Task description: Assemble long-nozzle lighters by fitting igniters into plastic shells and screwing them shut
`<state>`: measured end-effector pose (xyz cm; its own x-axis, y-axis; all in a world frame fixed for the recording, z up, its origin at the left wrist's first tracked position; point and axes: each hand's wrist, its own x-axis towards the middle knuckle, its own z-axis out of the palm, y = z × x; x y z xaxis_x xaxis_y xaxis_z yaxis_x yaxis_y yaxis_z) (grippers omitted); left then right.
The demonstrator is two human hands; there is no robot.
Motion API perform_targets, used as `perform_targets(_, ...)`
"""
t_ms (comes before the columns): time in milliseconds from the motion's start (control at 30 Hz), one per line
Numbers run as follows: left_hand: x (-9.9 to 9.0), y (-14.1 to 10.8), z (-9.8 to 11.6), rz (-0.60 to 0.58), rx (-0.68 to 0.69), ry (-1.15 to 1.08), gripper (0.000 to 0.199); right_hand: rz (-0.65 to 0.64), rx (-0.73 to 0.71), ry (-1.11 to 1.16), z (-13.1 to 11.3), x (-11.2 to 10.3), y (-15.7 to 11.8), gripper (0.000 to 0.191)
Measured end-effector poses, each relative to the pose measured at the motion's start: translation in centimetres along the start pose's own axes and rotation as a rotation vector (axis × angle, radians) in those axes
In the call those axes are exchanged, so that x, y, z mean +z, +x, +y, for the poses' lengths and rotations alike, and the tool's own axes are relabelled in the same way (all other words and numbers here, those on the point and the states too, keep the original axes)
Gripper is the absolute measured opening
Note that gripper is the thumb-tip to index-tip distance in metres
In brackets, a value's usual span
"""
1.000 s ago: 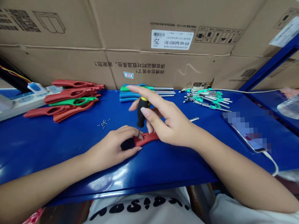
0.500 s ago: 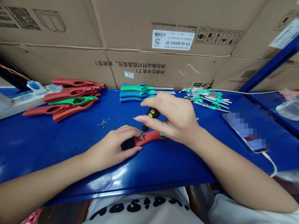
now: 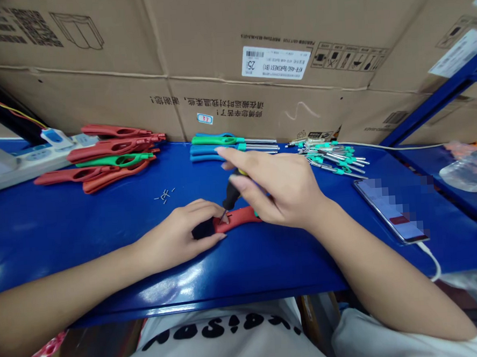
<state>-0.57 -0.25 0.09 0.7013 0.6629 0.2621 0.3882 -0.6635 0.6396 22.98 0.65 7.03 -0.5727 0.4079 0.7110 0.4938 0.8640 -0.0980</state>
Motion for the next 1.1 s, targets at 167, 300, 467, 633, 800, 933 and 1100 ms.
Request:
perform_targets(167, -0.1, 0.1, 0.2, -0.013, -0.005, 0.001, 0.018, -0.026, 0.159, 0.165, -0.4, -0.2, 0.0, 0.036)
perform_targets(300, -0.2, 0.1, 0.3, -0.019, -0.010, 0.002, 0.017, 0.127, -0.045, -0.170, -0.5, 0.1, -0.2, 0.027)
perform_targets(467, -0.2, 0.1, 0.2, -0.014, 0.004, 0.002, 0.013, -0.020, 0.155, 0.194, -1.1, 0.6, 0.1, 0.041)
perform_targets(633, -0.1, 0.0, 0.0, -0.013, 0.007, 0.001, 0.018, 0.162, 0.023, -0.097, -0.7, 0.9, 0.2, 0.022)
perform_targets(800, 0.0, 0.0, 0.2, -0.010, 0.006, 0.013, 0.015, 0.037, 0.070, 0.123, -0.8, 1.0, 0.1, 0.031)
perform_targets(933, -0.1, 0.1, 0.2, -0.015, 0.002, 0.018, 0.014, -0.065, 0.250, 0.384, -1.0, 1.1, 0.1, 0.038)
perform_targets(1100, -0.1, 0.0, 0.2, -0.015, 0.000, 0.010, 0.016, 0.119, 0.062, 0.064, -0.7, 1.1, 0.2, 0.028)
